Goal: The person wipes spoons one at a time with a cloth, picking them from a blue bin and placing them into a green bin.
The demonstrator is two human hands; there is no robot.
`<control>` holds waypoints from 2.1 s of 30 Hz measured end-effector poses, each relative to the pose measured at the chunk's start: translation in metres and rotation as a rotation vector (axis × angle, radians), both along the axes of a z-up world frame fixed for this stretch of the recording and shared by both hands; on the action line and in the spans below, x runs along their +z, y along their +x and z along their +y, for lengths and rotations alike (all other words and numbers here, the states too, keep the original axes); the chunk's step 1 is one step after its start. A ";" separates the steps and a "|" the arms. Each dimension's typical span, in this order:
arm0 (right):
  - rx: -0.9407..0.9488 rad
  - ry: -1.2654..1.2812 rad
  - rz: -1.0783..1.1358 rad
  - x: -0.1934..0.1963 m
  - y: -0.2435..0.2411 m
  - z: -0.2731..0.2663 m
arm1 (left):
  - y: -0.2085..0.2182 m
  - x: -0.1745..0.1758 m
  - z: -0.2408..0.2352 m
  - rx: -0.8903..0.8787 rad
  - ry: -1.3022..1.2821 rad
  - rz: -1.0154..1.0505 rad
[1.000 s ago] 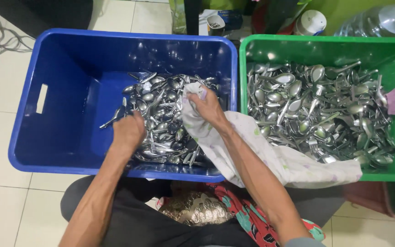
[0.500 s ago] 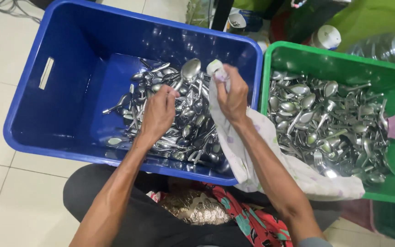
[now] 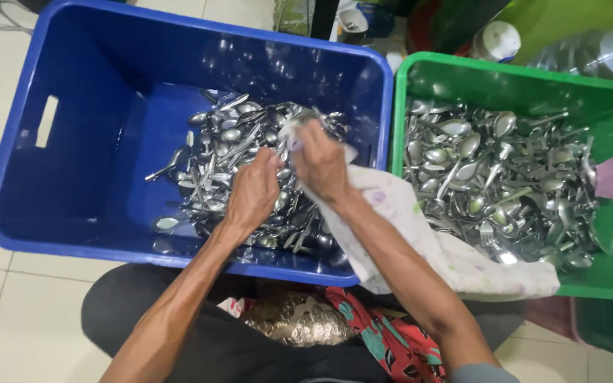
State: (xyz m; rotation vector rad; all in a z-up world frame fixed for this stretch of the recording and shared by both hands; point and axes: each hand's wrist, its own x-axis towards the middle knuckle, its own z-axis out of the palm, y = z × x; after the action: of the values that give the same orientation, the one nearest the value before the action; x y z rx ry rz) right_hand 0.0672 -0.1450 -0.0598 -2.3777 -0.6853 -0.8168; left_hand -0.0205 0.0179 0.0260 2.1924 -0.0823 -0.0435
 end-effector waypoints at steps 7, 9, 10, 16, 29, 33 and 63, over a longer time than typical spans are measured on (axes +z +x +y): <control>-0.043 -0.030 0.085 -0.001 -0.010 0.009 | -0.004 -0.001 0.002 0.006 0.012 0.007; 0.023 0.035 0.154 -0.001 -0.005 0.001 | 0.001 -0.004 -0.002 0.005 -0.009 0.001; -0.054 -0.061 0.083 -0.005 0.000 -0.003 | -0.001 -0.006 -0.001 -0.010 0.000 0.010; 0.014 0.001 0.110 -0.011 -0.009 -0.002 | -0.003 -0.007 -0.001 0.001 -0.016 0.052; -0.007 0.108 0.092 0.016 0.001 -0.002 | -0.002 -0.001 0.000 -0.041 -0.020 0.073; 0.127 0.154 0.178 -0.011 -0.005 -0.002 | -0.003 -0.009 0.002 -0.040 -0.019 0.076; -0.026 -0.040 0.076 -0.020 -0.006 -0.009 | -0.005 0.003 0.004 -0.012 -0.029 0.042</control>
State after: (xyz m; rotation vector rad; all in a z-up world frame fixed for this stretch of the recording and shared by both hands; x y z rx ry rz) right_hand 0.0612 -0.1544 -0.0795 -2.4447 -0.6472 -0.7256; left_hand -0.0252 0.0217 0.0293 2.1608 -0.0720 -0.0945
